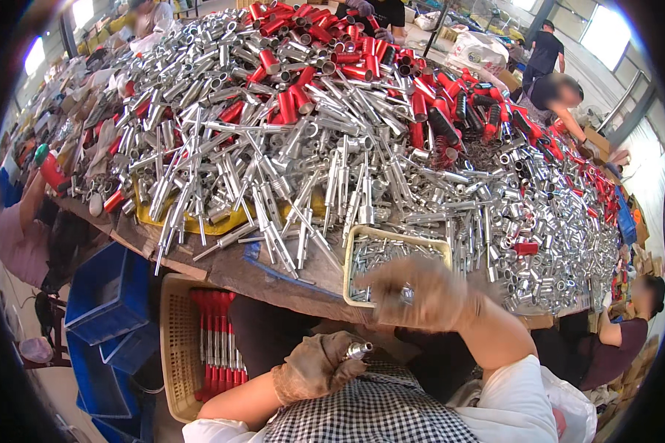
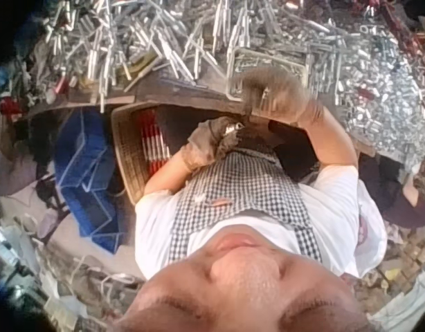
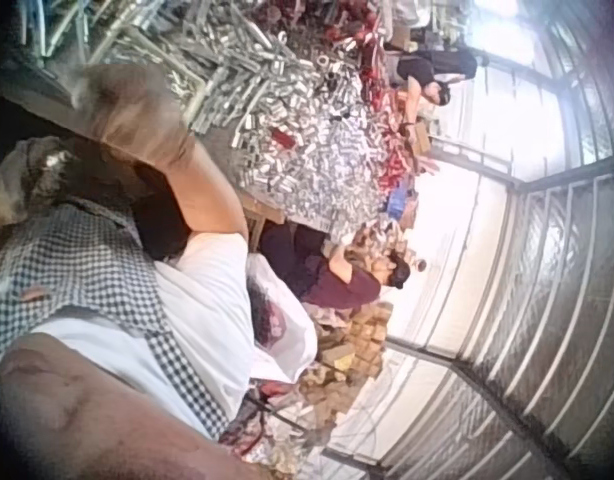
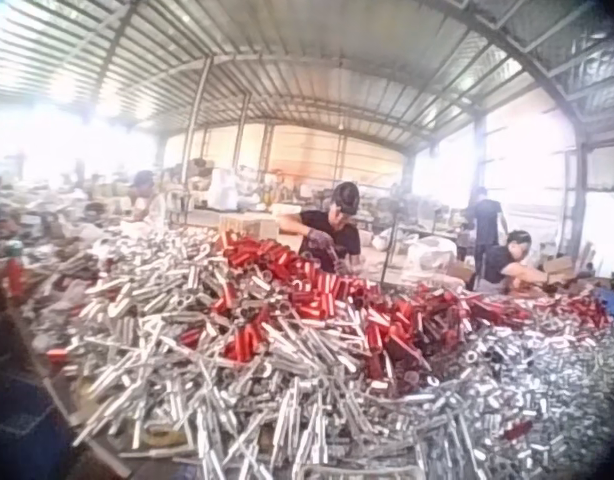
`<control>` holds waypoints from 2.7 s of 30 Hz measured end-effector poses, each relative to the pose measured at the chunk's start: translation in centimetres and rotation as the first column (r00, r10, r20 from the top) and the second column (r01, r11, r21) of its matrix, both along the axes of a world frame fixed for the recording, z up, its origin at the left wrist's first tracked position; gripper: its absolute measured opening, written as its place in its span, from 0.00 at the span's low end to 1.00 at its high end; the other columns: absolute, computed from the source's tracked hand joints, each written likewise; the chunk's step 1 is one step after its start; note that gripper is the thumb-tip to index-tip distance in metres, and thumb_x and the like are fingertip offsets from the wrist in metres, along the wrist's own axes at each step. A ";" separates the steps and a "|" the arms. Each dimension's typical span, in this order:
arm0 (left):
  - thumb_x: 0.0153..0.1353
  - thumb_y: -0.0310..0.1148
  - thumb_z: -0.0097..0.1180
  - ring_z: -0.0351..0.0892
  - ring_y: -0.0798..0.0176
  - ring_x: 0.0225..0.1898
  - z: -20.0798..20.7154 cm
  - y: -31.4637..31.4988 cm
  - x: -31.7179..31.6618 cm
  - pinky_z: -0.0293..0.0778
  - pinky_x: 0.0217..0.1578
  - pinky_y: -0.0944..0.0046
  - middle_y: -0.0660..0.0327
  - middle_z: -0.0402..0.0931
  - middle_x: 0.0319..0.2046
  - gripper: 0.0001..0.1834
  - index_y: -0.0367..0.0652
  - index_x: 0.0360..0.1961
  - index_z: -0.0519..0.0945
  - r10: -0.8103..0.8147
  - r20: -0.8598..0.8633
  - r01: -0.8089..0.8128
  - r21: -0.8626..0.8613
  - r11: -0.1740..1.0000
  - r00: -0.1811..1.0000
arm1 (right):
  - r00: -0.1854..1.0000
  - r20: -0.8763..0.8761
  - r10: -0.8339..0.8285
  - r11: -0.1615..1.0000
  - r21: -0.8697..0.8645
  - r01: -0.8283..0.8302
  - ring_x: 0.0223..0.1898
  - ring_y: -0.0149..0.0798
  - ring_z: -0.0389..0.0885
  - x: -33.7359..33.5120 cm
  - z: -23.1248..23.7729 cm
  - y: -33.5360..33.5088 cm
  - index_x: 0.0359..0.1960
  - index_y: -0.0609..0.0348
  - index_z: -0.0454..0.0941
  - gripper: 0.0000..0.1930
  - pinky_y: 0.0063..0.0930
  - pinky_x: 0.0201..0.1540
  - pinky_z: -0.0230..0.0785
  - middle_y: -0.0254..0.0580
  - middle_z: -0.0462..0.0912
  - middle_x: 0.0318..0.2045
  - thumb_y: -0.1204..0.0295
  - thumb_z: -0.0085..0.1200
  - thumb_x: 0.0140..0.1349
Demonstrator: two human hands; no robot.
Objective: The worker is assembling metal shafts into red plastic handles at a factory workstation, placing completed pieces into a bin.
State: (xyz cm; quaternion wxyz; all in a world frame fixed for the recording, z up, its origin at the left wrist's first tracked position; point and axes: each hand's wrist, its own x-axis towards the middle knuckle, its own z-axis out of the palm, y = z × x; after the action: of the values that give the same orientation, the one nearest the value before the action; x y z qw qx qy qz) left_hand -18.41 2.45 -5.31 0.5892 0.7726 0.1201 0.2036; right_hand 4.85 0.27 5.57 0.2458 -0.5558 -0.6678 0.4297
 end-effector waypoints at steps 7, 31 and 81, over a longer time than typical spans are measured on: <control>0.65 0.44 0.55 0.80 0.51 0.29 0.2 -0.2 1.1 0.75 0.29 0.57 0.54 0.77 0.28 0.17 0.40 0.42 0.75 -0.022 0.019 0.019 0.112 0.994 1.000 | 0.653 0.678 -0.336 0.919 0.086 0.384 0.40 0.50 0.83 3.2 -5.1 8.6 0.47 0.62 0.76 0.36 0.42 0.45 0.74 0.52 0.84 0.36 0.40 0.59 0.53; 0.65 0.44 0.56 0.79 0.53 0.30 1.1 -1.4 0.6 0.74 0.33 0.59 0.54 0.78 0.29 0.17 0.38 0.41 0.76 0.002 -0.039 -0.002 -0.014 1.000 0.999 | 0.416 0.805 -0.422 0.906 0.395 0.154 0.40 0.52 0.82 6.4 -8.9 10.3 0.45 0.58 0.74 0.14 0.45 0.42 0.74 0.51 0.82 0.37 0.67 0.50 0.59; 0.65 0.40 0.55 0.80 0.46 0.34 -0.5 -7.1 2.4 0.75 0.34 0.55 0.52 0.78 0.33 0.18 0.39 0.49 0.75 -0.123 0.128 0.107 0.128 0.986 0.984 | 0.830 0.556 0.049 0.924 0.290 -0.250 0.38 0.52 0.81 -3.2 -3.0 -14.8 0.48 0.56 0.69 0.21 0.42 0.35 0.75 0.47 0.79 0.41 0.70 0.58 0.51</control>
State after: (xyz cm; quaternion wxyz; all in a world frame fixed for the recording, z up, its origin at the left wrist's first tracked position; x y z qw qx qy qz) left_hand -16.04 -4.68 -5.77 0.5589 0.7970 0.0225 0.2279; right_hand 1.70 -14.51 2.58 0.1083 -0.5460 -0.8174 0.1482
